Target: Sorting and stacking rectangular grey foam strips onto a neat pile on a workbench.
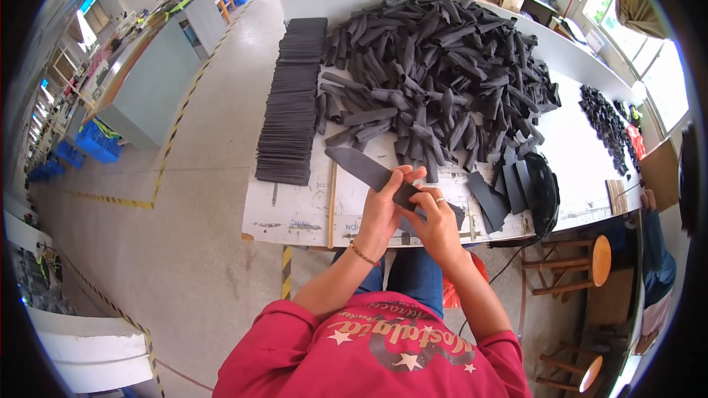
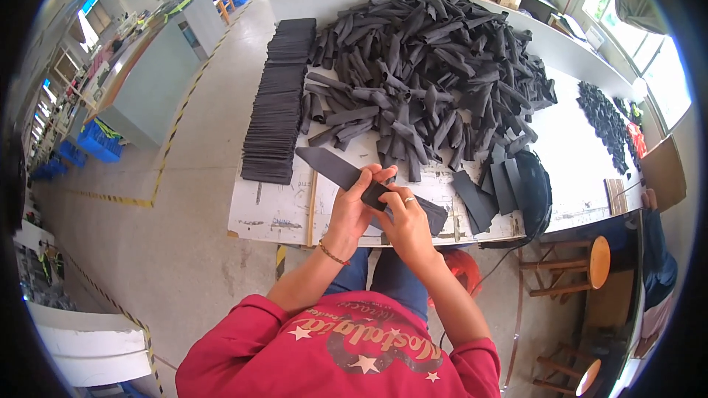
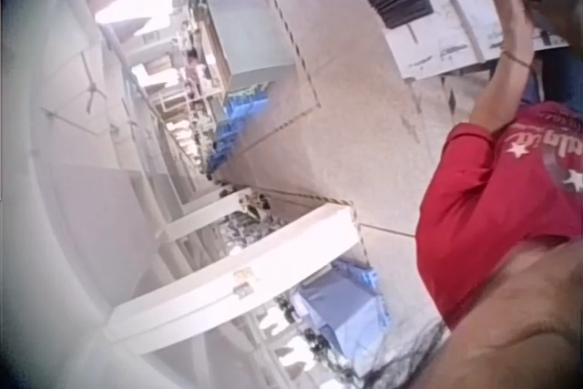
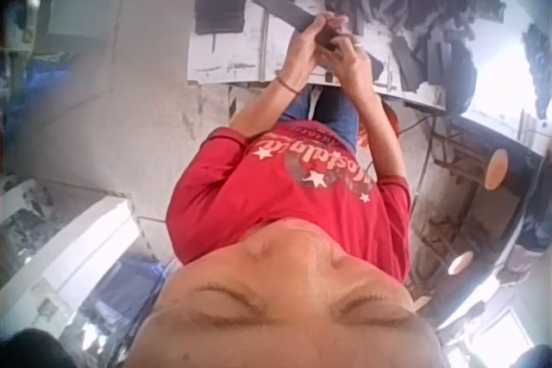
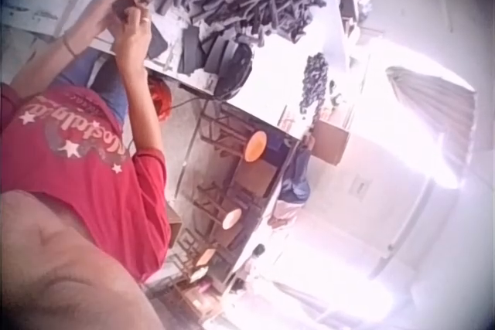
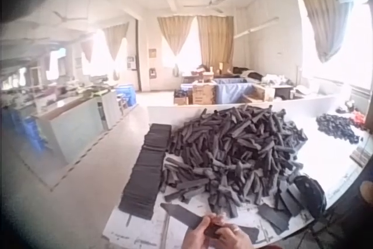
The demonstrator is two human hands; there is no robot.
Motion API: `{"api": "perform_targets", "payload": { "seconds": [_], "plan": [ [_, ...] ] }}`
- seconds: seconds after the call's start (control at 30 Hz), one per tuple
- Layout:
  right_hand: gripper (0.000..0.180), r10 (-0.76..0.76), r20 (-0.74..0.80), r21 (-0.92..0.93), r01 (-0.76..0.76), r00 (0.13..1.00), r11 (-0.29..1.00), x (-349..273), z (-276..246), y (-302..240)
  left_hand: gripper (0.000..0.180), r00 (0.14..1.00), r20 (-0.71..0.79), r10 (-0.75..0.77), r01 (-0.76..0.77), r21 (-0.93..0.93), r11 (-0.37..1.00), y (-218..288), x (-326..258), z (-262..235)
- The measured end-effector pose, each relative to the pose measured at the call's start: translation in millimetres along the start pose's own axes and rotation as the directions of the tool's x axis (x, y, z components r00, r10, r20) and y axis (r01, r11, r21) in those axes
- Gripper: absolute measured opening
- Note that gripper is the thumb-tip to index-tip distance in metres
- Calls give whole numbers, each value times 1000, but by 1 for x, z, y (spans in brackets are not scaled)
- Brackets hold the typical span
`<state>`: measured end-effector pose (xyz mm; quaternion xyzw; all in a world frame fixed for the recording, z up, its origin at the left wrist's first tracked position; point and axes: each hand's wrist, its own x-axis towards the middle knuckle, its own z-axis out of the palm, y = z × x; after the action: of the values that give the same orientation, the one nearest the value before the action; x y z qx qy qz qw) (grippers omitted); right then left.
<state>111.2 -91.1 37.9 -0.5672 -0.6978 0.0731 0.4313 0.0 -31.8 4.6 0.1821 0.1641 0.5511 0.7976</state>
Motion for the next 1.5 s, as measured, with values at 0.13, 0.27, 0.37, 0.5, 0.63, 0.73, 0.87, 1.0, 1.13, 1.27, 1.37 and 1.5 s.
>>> {"api": "perform_targets", "payload": {
  "seconds": [0.13, 0.27, 0.37, 0.5, 0.63, 0.73, 0.87, 1.0, 1.13, 1.27, 1.37, 1.5],
  "plan": [
    [21, -9, 150, 43, 3, 989, 999, -3, -12, 11, 26, 999, 16, -32, 32, 36, 999, 2, 2, -4],
    [22, -155, 151, 99, 141, 976, 985, -4, -24, 19, 27, 998, -10, -60, 58, -147, 987, 24, 8, -1],
    [20, -184, 114, 115, 171, 976, 978, 1, -27, 16, 29, 998, -58, 23, -29, -103, 994, 33, 10, 7],
    [19, -202, 90, 129, 190, 975, 973, 1, -22, 15, 32, 992, -61, 108, -114, -104, 988, 24, 14, 1],
    [18, -186, 63, 175, 173, 980, 969, -2, -12, 21, 32, 996, -45, 82, -87, -120, 989, 7, 10, -5],
    [18, -177, 56, 188, 164, 983, 968, -3, -10, 23, 32, 994, -63, 85, -93, -126, 988, -1, 5, 1],
    [18, -178, 29, 183, 170, 984, 968, -1, -9, 22, 33, 991, -73, 116, -124, -107, 987, -1, 2, 8],
    [18, -188, 25, 179, 181, 982, 967, 0, -9, 20, 34, 987, -85, 138, -147, -113, 983, -5, 0, 10],
    [17, -201, 40, 167, 192, 979, 967, -3, -8, 24, 31, 978, -182, 101, -121, -100, 988, 3, -1, 20],
    [16, -146, 66, 175, 132, 987, 976, -6, -13, 23, 29, 942, -277, 191, -200, -4, 980, 29, 5, 19],
    [15, -147, 65, 197, 132, 987, 971, -7, -10, 21, 28, 930, -281, 237, -229, 60, 972, 34, 7, 21],
    [14, -176, 66, 176, 162, 982, 971, -9, -11, 19, 26, 900, -332, 283, -263, 106, 959, 40, 11, 20]
  ]
}}
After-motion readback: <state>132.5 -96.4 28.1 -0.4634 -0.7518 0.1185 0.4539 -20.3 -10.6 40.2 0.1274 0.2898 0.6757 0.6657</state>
